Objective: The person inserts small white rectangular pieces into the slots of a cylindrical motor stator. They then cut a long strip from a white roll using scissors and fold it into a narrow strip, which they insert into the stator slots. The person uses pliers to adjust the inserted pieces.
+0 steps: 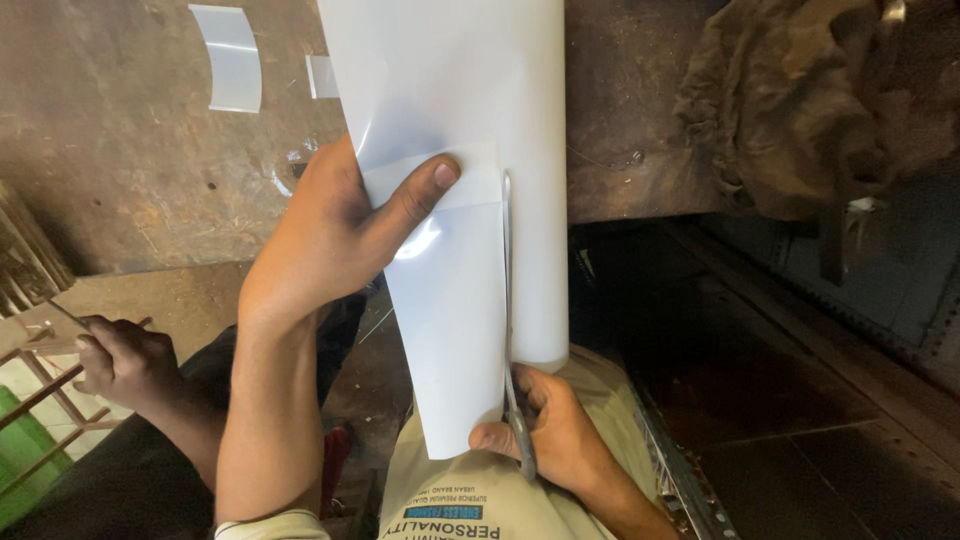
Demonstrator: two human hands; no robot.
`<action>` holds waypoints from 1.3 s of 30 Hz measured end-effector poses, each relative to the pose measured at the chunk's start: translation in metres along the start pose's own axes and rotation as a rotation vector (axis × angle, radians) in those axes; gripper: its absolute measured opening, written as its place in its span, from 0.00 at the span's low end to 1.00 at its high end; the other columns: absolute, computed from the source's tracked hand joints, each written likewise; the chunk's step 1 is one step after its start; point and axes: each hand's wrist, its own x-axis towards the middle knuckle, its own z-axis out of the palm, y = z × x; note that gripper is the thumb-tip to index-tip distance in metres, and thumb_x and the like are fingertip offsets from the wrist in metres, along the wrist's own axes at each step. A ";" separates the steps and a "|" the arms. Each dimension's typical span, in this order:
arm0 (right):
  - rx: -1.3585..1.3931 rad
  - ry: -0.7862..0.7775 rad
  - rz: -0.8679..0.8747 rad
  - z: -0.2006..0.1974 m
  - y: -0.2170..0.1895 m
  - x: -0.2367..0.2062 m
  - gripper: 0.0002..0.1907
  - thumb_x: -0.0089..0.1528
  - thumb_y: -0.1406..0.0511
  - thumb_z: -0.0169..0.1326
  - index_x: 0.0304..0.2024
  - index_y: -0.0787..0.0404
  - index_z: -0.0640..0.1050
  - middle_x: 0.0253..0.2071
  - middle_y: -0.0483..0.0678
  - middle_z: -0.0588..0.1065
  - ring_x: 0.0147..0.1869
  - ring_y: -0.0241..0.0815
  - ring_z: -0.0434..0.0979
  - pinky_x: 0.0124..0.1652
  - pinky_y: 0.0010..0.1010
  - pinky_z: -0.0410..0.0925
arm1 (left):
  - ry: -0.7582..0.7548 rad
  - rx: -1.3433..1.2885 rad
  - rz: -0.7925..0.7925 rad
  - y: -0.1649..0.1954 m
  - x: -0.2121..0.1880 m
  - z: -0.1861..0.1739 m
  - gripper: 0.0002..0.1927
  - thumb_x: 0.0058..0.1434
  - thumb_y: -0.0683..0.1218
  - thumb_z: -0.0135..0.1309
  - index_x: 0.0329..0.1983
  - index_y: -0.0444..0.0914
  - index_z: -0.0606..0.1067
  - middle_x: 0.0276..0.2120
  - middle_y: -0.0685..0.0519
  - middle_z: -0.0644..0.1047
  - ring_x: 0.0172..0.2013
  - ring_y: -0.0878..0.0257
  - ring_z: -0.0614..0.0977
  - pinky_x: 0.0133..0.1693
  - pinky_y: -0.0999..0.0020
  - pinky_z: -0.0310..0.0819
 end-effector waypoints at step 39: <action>-0.107 -0.053 0.084 0.004 -0.042 -0.009 0.34 0.53 0.58 0.63 0.56 0.73 0.75 0.48 0.62 0.82 0.53 0.48 0.83 0.55 0.39 0.73 | 0.087 -0.179 -0.262 -0.015 -0.003 -0.019 0.26 0.66 0.60 0.54 0.57 0.38 0.77 0.43 0.49 0.84 0.44 0.61 0.86 0.45 0.64 0.81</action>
